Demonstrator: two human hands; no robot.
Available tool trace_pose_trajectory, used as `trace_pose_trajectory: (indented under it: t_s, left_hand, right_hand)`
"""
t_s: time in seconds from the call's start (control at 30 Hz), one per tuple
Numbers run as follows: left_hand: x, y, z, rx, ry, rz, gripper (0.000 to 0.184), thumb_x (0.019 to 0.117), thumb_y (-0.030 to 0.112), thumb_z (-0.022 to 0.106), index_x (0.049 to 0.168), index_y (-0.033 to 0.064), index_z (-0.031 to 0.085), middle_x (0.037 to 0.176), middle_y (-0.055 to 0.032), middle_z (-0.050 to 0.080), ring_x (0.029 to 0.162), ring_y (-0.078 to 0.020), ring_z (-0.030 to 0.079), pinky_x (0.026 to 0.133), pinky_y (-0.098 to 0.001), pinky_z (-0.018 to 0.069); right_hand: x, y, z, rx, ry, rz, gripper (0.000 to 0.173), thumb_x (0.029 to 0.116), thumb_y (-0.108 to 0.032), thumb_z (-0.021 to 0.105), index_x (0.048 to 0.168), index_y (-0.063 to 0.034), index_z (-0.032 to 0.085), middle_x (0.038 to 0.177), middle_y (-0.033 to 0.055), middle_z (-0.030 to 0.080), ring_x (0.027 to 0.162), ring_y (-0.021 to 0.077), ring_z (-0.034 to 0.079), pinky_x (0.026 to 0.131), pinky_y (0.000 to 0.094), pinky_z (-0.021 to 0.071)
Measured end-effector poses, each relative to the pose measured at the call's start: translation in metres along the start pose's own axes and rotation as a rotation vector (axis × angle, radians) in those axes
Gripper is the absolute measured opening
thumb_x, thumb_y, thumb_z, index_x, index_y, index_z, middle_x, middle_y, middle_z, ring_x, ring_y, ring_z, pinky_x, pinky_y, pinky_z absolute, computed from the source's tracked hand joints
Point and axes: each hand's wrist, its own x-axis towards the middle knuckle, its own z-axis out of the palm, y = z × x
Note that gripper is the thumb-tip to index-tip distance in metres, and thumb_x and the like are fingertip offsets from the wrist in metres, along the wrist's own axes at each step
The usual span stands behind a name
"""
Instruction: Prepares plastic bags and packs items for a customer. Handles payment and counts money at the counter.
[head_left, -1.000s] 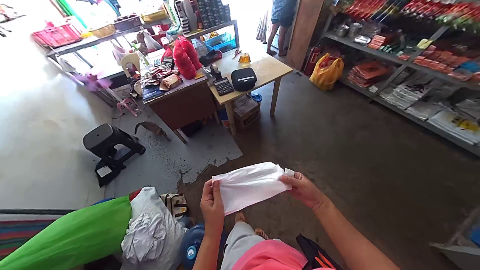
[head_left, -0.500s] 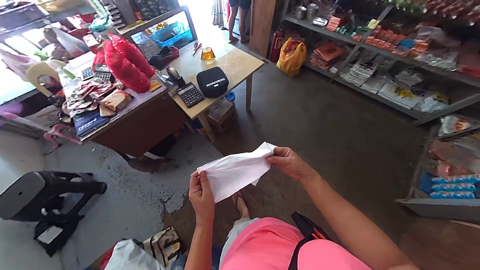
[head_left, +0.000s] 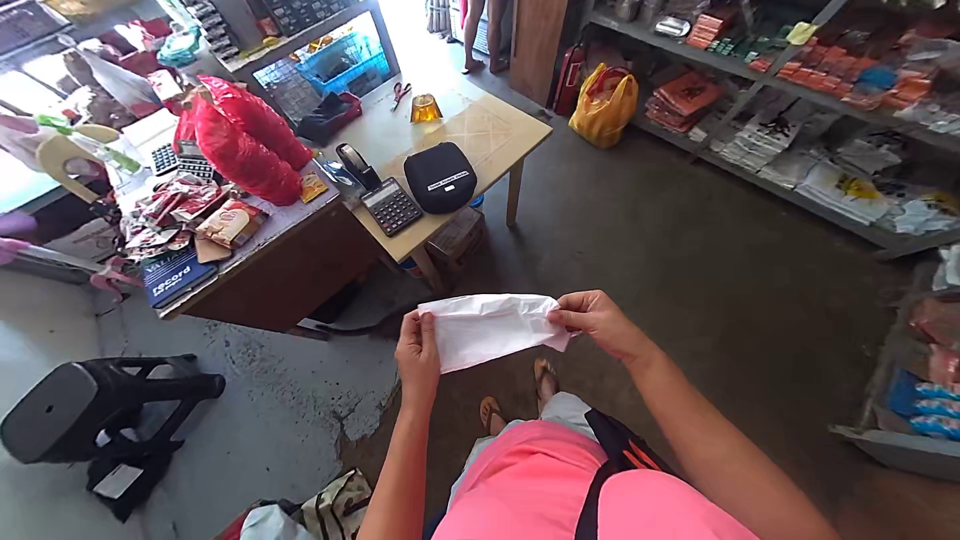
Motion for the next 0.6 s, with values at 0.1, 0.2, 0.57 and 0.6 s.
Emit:
trace_pose_trajectory:
  t_s: [0.1,0.2,0.57,0.6]
  left_hand:
    - [0.019,-0.017,0.018,0.287,-0.063,-0.070,0.044,0.0996,0.024,0.064,0.135,-0.0007,0.056,0.118,-0.0164,0.066,0.087,-0.0200,0.069,0.075,-0.0371,0.0600]
    - [0.033,-0.009,0.043,0.355,-0.046,0.020,0.044,0.0977,0.024,0.066,0.134,-0.0004,0.059,0.129,-0.0200,0.062,0.103,-0.0258,0.066,0.082,-0.0398,0.0578]
    - [0.092,0.028,0.202,-0.304,-0.354,-0.348,0.044,0.0829,0.021,0.086,0.113,-0.0004,0.062,0.092,-0.0084,0.074,0.081,-0.0159,0.073,0.078,-0.0335,0.0626]
    - [0.099,0.028,0.206,-0.341,-0.340,-0.355,0.040,0.0843,0.017,0.084,0.112,-0.0014,0.062,0.094,-0.0098,0.074,0.083,-0.0171,0.074,0.080,-0.0343,0.0628]
  right_hand:
    - [0.024,-0.002,-0.015,-0.059,0.096,0.004,0.009,0.0908,-0.010,0.076,0.091,-0.0015,0.075,0.077,0.0030,0.074,0.068,0.0078,0.068,0.065,0.0254,0.0588]
    - [0.054,0.002,-0.035,-0.037,0.138,0.017,0.011,0.0873,-0.006,0.079,0.095,0.0008,0.074,0.082,0.0066,0.075,0.072,0.0116,0.070,0.069,0.0284,0.0607]
    - [0.175,-0.033,-0.054,0.105,-0.178,0.218,0.022,0.0857,-0.012,0.082,0.093,-0.0016,0.064,0.081,0.0068,0.069,0.072,0.0139,0.068,0.070,0.0312,0.0594]
    - [0.185,-0.036,-0.058,0.105,-0.196,0.237,0.023,0.0859,-0.013,0.082,0.093,-0.0016,0.064,0.080,0.0067,0.069,0.071,0.0135,0.068,0.069,0.0308,0.0596]
